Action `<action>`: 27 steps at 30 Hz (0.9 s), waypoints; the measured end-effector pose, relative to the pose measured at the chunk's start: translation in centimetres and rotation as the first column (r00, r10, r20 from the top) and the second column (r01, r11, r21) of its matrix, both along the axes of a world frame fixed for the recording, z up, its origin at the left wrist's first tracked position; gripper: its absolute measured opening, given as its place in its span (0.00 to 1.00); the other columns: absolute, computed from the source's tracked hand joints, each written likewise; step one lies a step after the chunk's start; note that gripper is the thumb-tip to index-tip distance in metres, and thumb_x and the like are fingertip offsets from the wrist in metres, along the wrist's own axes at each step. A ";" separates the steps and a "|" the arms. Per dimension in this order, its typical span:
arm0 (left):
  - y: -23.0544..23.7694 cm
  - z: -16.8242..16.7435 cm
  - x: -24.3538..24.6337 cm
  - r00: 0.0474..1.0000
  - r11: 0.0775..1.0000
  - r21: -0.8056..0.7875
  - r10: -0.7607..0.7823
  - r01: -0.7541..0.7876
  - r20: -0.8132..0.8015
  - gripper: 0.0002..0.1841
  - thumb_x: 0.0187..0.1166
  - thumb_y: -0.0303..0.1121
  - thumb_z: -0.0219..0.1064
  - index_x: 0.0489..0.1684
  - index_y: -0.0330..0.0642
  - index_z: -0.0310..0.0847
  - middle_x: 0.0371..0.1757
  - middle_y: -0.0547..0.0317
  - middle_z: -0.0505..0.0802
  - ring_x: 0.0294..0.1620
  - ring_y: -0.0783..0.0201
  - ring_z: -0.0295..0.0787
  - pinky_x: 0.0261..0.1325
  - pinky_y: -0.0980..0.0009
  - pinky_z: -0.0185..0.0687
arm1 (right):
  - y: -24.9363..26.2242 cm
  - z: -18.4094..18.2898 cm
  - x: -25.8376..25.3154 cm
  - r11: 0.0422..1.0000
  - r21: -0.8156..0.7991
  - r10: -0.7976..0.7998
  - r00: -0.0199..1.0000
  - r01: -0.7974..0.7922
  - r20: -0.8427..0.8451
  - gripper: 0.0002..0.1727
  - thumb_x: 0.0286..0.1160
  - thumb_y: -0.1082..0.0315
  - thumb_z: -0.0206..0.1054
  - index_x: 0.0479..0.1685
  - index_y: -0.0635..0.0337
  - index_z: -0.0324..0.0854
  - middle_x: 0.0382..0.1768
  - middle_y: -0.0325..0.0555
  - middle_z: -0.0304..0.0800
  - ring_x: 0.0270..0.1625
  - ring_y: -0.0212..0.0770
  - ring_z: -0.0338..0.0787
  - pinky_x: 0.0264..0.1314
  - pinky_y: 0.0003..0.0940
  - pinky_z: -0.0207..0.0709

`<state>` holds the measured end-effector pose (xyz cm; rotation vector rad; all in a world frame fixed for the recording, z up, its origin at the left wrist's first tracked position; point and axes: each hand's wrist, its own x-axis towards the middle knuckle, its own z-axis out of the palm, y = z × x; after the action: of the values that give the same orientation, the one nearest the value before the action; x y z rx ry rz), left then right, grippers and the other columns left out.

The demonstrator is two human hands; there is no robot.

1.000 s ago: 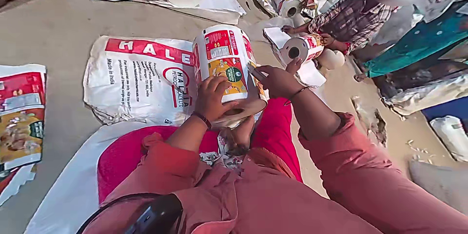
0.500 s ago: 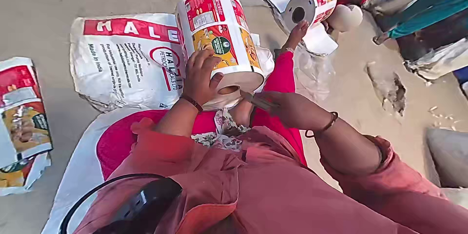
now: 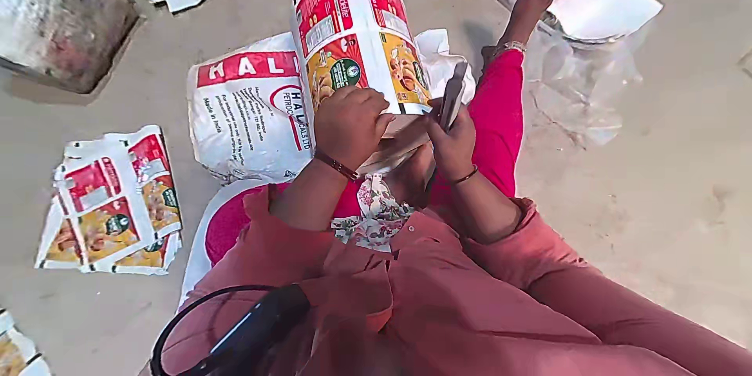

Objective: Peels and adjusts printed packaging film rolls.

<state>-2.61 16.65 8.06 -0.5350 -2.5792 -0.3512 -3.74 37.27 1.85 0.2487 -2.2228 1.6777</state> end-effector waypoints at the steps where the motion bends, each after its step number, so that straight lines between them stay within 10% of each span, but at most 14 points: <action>1: 0.1 -0.1 0.0 1.000 1.000 0.018 0.012 -0.012 -0.022 0.13 0.83 0.43 0.68 0.46 0.46 0.95 0.56 0.56 0.98 0.63 0.51 0.93 0.65 0.51 0.85 | 0.3 -0.9 0.1 1.000 0.026 -0.002 1.000 0.002 -0.018 0.16 0.71 0.70 0.69 0.57 0.64 0.86 0.47 0.48 0.90 0.50 0.35 0.89 0.56 0.34 0.82; 8: 0.2 0.3 -0.1 0.998 0.978 0.202 0.055 -0.061 0.034 0.11 0.83 0.38 0.67 0.41 0.44 0.95 0.51 0.54 0.98 0.59 0.54 0.94 0.67 0.52 0.83 | 1.3 1.4 -1.6 0.965 0.264 0.072 0.962 -0.001 -0.262 0.15 0.69 0.65 0.76 0.51 0.64 0.90 0.50 0.56 0.92 0.52 0.46 0.91 0.55 0.41 0.85; 13: 0.3 0.6 -0.3 0.995 0.959 0.270 0.070 -0.087 0.071 0.08 0.78 0.35 0.71 0.36 0.41 0.94 0.46 0.52 0.97 0.55 0.53 0.93 0.63 0.54 0.84 | -1.6 4.9 -3.5 0.810 0.566 0.275 0.952 -0.154 -0.134 0.21 0.68 0.49 0.78 0.49 0.56 0.91 0.53 0.50 0.92 0.57 0.50 0.92 0.58 0.52 0.85; 20: -0.6 1.9 -0.3 0.944 0.852 0.463 0.102 -0.246 0.314 0.10 0.79 0.36 0.71 0.42 0.39 0.93 0.52 0.50 0.95 0.59 0.61 0.90 0.67 0.63 0.82 | -0.9 6.0 -4.7 0.738 0.590 0.405 0.914 -0.328 0.002 0.22 0.65 0.48 0.81 0.46 0.57 0.90 0.53 0.51 0.91 0.56 0.51 0.90 0.57 0.56 0.83; 27: -1.0 1.4 -0.4 0.922 0.773 0.549 0.118 -0.318 0.368 0.12 0.85 0.37 0.65 0.46 0.36 0.86 0.39 0.56 0.90 0.36 0.71 0.85 0.47 0.70 0.82 | -0.7 5.1 -5.1 0.817 0.482 0.351 0.936 -0.317 0.022 0.14 0.73 0.55 0.74 0.36 0.58 0.90 0.46 0.49 0.91 0.52 0.48 0.90 0.55 0.52 0.82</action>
<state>-3.00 15.65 9.43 0.0731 -2.5703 -1.2051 -8.88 36.57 6.95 0.8546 -2.6270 1.1979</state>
